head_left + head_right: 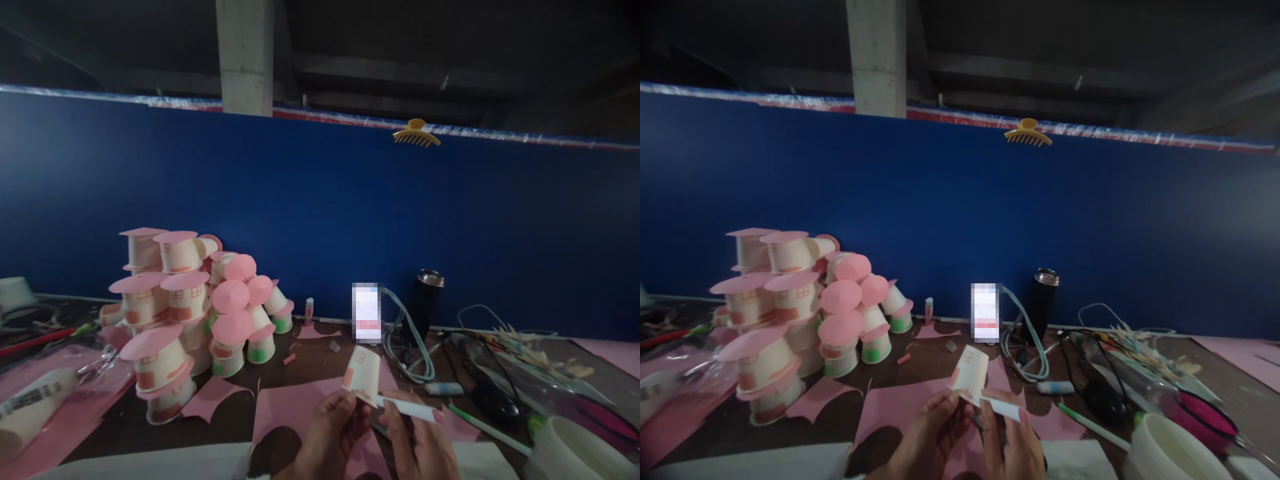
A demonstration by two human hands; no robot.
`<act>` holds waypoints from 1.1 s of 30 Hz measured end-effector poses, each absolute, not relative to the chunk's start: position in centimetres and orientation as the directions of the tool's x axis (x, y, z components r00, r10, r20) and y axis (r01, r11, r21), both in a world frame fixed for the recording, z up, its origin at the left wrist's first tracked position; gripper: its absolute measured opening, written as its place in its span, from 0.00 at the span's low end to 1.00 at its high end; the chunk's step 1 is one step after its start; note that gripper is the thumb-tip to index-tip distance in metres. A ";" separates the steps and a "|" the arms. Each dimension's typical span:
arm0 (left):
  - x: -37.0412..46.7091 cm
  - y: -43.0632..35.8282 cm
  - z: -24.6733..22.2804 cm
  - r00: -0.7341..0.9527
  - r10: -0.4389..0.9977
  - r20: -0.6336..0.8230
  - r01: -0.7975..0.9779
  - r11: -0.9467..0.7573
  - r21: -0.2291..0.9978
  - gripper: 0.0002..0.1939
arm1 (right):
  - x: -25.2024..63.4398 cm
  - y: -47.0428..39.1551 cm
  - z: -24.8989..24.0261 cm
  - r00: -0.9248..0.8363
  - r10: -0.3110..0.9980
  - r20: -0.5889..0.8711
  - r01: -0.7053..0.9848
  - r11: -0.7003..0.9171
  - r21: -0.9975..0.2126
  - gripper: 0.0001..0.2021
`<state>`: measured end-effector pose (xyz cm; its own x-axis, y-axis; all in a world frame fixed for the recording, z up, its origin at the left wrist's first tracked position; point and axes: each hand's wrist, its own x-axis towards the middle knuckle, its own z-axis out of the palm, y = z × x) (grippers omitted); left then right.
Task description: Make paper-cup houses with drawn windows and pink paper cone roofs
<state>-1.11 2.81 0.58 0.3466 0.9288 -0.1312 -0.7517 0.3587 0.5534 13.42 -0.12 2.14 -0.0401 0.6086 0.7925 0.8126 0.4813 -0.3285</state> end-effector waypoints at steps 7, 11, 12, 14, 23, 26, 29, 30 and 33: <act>-1.1 2.7 0.7 0.337 0.931 -0.139 -0.764 0.357 0.537 0.11 | 13.7 0.1 1.9 -0.105 0.580 0.808 0.822 0.508 -0.258 0.11; -1.1 2.8 0.5 0.346 0.926 -0.153 -0.773 0.373 0.514 0.11 | 13.6 0.0 1.8 -0.099 0.588 0.803 0.826 0.499 -0.263 0.11; -1.1 2.8 0.5 0.351 0.923 -0.156 -0.771 0.380 0.511 0.11 | 13.6 -0.1 1.9 -0.095 0.590 0.802 0.819 0.504 -0.274 0.11; -1.1 2.9 0.5 0.356 0.923 -0.148 -0.770 0.379 0.514 0.12 | 13.5 -0.3 2.4 -0.081 0.598 0.797 0.794 0.523 -0.312 0.11; -1.0 2.7 1.0 0.347 0.930 -0.125 -0.757 0.356 0.547 0.12 | 13.2 -0.7 3.5 -0.035 0.617 0.786 0.735 0.549 -0.398 0.12; -1.0 2.6 1.0 0.355 0.926 -0.128 -0.754 0.365 0.546 0.11 | 13.3 -0.4 3.1 -0.051 0.616 0.786 0.741 0.551 -0.384 0.11; -1.0 2.7 0.9 0.356 0.928 -0.106 -0.754 0.352 0.554 0.11 | 13.3 -0.3 2.8 -0.072 0.621 0.781 0.752 0.548 -0.366 0.11; -1.0 2.7 0.8 0.354 0.929 -0.102 -0.753 0.348 0.559 0.11 | 13.3 -0.3 2.8 -0.079 0.621 0.780 0.755 0.548 -0.360 0.11; -0.9 2.7 0.7 0.357 0.928 -0.107 -0.746 0.352 0.565 0.12 | 13.4 -0.3 2.9 -0.097 0.611 0.786 0.760 0.555 -0.339 0.10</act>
